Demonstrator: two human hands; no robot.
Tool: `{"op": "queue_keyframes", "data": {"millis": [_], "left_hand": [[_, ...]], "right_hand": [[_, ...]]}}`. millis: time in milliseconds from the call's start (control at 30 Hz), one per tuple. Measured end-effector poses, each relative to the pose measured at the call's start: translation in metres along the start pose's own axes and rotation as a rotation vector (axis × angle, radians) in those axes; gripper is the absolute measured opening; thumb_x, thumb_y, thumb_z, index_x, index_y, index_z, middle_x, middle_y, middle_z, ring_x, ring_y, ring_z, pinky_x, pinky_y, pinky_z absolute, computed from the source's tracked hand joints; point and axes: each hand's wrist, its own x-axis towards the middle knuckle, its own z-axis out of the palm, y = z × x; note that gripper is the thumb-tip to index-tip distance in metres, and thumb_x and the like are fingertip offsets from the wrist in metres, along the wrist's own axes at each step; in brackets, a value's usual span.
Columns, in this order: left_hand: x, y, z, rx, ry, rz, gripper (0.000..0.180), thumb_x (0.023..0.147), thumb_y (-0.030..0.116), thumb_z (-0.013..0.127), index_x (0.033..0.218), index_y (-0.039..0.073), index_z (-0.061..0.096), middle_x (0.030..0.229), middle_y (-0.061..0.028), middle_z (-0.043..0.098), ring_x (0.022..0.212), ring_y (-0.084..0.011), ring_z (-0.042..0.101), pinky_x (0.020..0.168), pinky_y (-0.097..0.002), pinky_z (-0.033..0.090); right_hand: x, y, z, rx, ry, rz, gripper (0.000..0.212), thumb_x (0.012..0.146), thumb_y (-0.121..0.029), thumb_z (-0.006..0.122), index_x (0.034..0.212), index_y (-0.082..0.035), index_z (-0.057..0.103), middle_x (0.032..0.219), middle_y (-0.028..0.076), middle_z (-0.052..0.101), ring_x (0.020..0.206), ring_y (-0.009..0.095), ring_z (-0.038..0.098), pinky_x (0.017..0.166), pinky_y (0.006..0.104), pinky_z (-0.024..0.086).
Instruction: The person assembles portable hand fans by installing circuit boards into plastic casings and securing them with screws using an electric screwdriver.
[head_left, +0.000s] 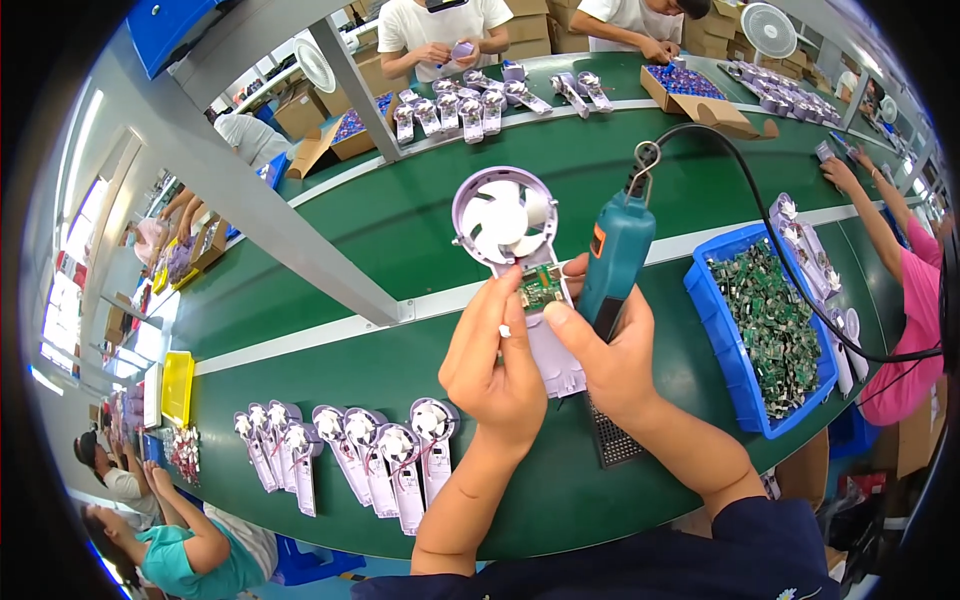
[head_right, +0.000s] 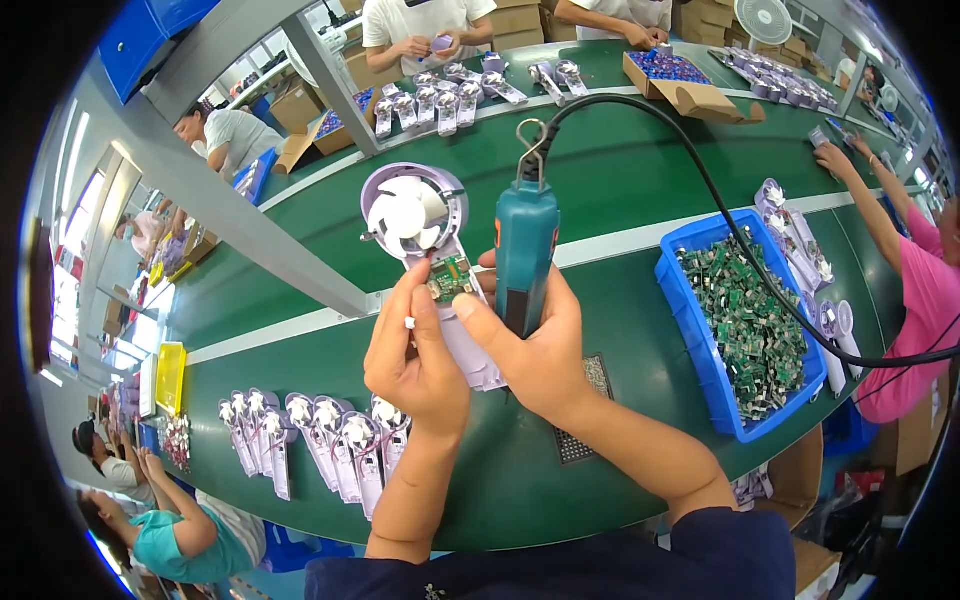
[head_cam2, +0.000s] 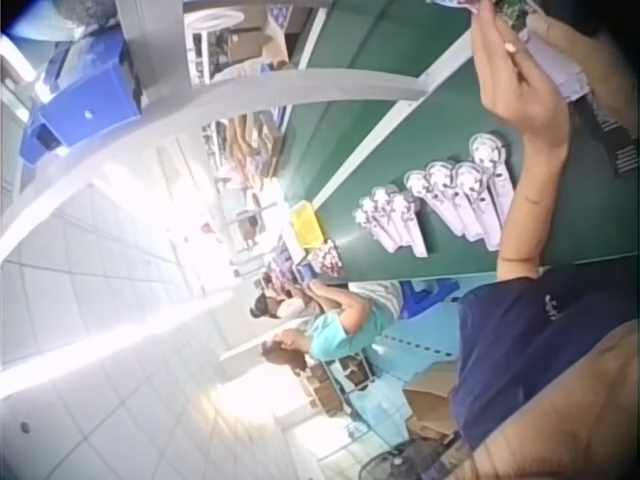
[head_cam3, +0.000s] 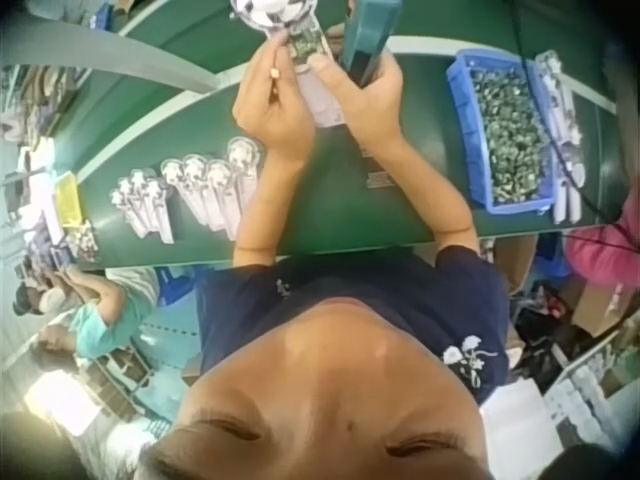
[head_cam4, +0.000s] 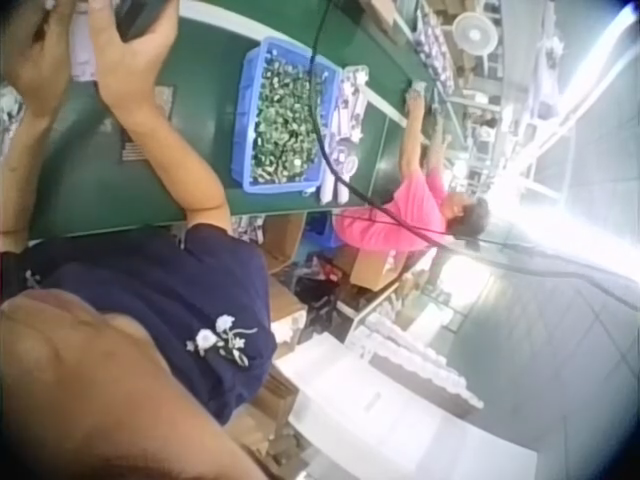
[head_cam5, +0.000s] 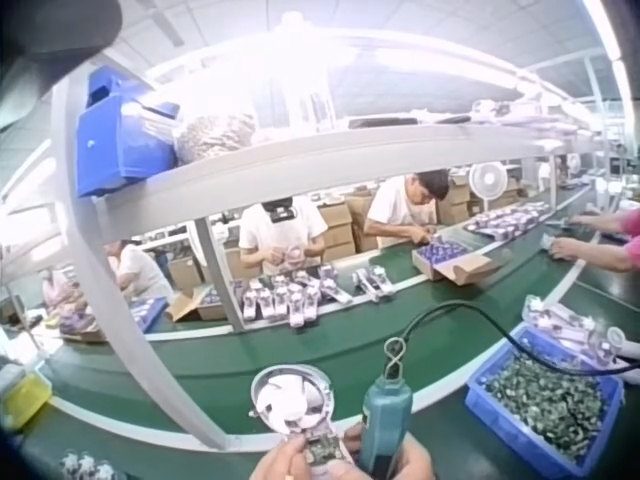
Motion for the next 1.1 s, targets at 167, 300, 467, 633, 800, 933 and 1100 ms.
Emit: {"op": "queue_keyframes", "data": {"millis": [167,300,467,633,800,933,1100], "left_hand": [[0.002,-0.001,-0.001,-0.076,0.009,-0.094,0.023,0.099,0.004,0.055,0.115,-0.008,0.067,0.105,-0.0129,0.071,0.087,-0.0107,0.063,0.073,-0.023,0.049],[-0.001,-0.005,0.0,-0.151,0.01,-0.161,0.025,0.1,0.006,0.054,0.117,-0.008,0.066,0.105,-0.0113,0.07,0.088,-0.0096,0.062,0.075,-0.0229,0.049],[-0.003,-0.003,0.002,-0.195,0.036,-0.195,0.021,0.097,-0.001,0.056,0.113,-0.009,0.067,0.104,-0.0164,0.07,0.088,-0.0153,0.065,0.073,-0.0262,0.052],[-0.001,-0.004,0.004,-0.24,0.04,-0.201,0.022,0.098,0.001,0.056,0.115,-0.008,0.067,0.106,-0.0149,0.071,0.088,-0.0136,0.065,0.073,-0.0244,0.05],[0.0,-0.01,0.007,-0.256,0.035,-0.275,0.025,0.099,0.003,0.056,0.119,-0.007,0.066,0.107,-0.0133,0.071,0.086,-0.01,0.063,0.069,-0.0223,0.048],[-0.002,-0.004,0.005,-0.249,-0.007,-0.346,0.025,0.099,0.004,0.056,0.119,-0.008,0.065,0.108,-0.0124,0.071,0.085,-0.0087,0.061,0.069,-0.022,0.047],[-0.008,0.0,0.001,-0.271,0.009,-0.323,0.024,0.1,0.005,0.056,0.118,-0.008,0.066,0.106,-0.0107,0.07,0.085,-0.0065,0.057,0.07,-0.0215,0.046]], "right_hand": [[-0.003,0.007,-0.007,-0.053,-0.097,0.005,0.048,0.085,-0.002,0.07,0.128,0.0,0.047,0.115,0.007,0.056,0.1,0.012,0.06,0.083,0.0278,0.052],[-0.003,0.004,-0.001,-0.016,-0.047,0.075,0.047,0.085,0.001,0.068,0.127,0.001,0.047,0.113,0.008,0.056,0.099,0.014,0.061,0.083,0.0286,0.053],[-0.002,0.004,-0.003,-0.011,-0.066,0.026,0.047,0.084,0.003,0.067,0.127,0.002,0.047,0.11,0.008,0.057,0.101,0.015,0.061,0.085,0.0296,0.052],[0.0,0.002,0.001,-0.009,-0.051,0.038,0.044,0.084,0.003,0.066,0.124,0.002,0.047,0.111,0.009,0.058,0.102,0.015,0.06,0.086,0.0295,0.052],[0.005,0.004,-0.001,-0.073,-0.022,0.1,0.041,0.084,0.002,0.067,0.122,0.001,0.05,0.111,0.01,0.059,0.1,0.012,0.06,0.083,0.028,0.052],[0.003,0.002,-0.002,0.026,-0.012,0.186,0.041,0.084,0.002,0.067,0.121,0.0,0.051,0.111,0.009,0.058,0.1,0.012,0.059,0.082,0.0279,0.052],[0.0,0.006,-0.01,-0.002,-0.047,0.176,0.044,0.084,-0.001,0.071,0.124,-0.001,0.051,0.111,0.007,0.058,0.092,0.008,0.057,0.078,0.0256,0.051]]}}
